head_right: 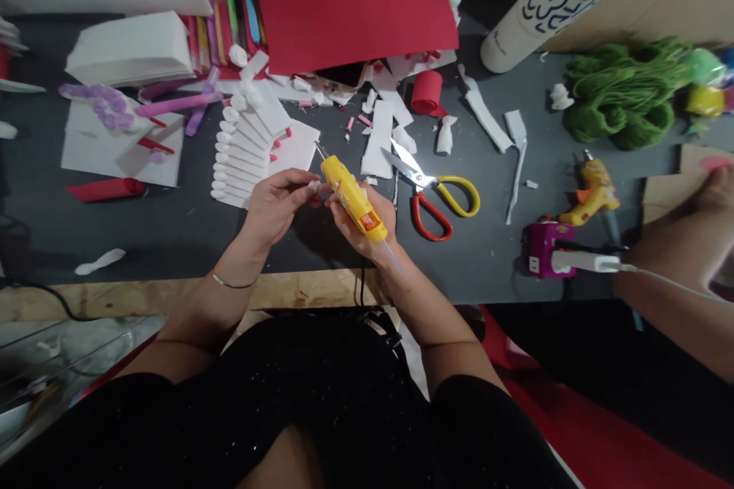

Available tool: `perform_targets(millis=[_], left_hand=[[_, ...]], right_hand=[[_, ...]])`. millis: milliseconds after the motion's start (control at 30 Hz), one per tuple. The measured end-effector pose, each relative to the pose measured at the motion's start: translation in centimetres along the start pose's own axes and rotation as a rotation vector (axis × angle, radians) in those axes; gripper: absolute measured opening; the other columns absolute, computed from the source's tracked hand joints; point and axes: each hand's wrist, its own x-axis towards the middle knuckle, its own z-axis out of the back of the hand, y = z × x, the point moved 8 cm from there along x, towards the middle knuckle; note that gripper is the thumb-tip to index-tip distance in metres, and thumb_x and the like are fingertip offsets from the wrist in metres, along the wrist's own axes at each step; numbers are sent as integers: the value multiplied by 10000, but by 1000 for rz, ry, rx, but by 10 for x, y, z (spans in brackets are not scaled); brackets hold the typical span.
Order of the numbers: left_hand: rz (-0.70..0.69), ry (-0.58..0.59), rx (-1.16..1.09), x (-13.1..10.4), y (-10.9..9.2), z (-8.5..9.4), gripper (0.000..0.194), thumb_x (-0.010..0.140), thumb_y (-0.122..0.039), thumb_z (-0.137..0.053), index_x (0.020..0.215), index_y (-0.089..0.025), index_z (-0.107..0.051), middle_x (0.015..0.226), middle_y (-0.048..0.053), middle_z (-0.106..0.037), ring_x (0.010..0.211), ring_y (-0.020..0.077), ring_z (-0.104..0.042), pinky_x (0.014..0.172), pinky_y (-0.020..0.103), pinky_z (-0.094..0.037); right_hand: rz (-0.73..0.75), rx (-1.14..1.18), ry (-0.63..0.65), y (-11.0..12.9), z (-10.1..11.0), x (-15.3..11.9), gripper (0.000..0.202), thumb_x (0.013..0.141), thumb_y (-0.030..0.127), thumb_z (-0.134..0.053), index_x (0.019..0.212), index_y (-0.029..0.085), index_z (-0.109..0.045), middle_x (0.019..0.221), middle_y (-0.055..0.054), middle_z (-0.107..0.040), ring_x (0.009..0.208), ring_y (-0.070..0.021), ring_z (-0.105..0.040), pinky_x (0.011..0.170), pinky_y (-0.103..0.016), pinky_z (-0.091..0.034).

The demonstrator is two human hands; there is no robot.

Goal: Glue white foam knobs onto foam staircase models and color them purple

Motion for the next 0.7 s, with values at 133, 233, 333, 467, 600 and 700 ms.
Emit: perform_targets(millis=[133, 233, 333, 467, 600, 700], left_hand=[[-24, 21, 57, 0, -2, 1, 314, 770, -457, -920, 941, -211, -823, 882, 15, -769, 688, 88, -706, 678, 217, -604], [-50, 55, 152, -1, -8, -1, 327, 785, -472, -903, 933, -197, -808, 943, 28, -762, 691, 87, -698, 689, 229, -606], [-85, 121, 258, -2, -13, -7, 317, 819, -479, -867, 927, -193, -785, 986, 37, -742, 716, 92, -684, 686, 237, -605], [-154, 135, 376, -4, -15, -8, 227, 867, -411, -810, 930, -199, -761, 972, 34, -704, 749, 98, -661, 662, 223, -583], [-214, 81, 395, -4, -17, -7, 235, 860, -406, -810, 877, -191, -718, 920, 20, -678, 737, 88, -627, 635, 202, -545], [-146, 66, 289, -2, -12, -6, 387, 816, -525, -844, 822, -182, -665, 839, -2, -658, 633, 62, -577, 567, 184, -507]], right_hand=[[2, 22, -36, 0, 3, 0, 183, 993, 502, -641, 987, 320, -652, 1078, -38, -808, 857, -242, -808, 761, -458, -703], [9, 20, -55, 2, 5, 2, 171, 984, 477, -650, 947, 310, -658, 1029, -37, -813, 867, -243, -810, 791, -454, -699], [22, -43, -62, 5, 7, 5, 184, 982, 450, -628, 891, 292, -649, 982, -36, -817, 884, -238, -807, 816, -444, -694], [63, -227, -54, 13, 8, 7, 135, 931, 364, -671, 838, 267, -673, 932, -38, -825, 860, -227, -798, 807, -409, -672], [54, -164, -56, 17, 7, 4, 114, 944, 327, -660, 853, 259, -670, 918, -31, -822, 805, -201, -790, 791, -383, -671], [24, -74, -48, 10, 6, 1, 125, 982, 370, -636, 907, 270, -644, 994, -32, -813, 791, -188, -776, 784, -389, -680]])
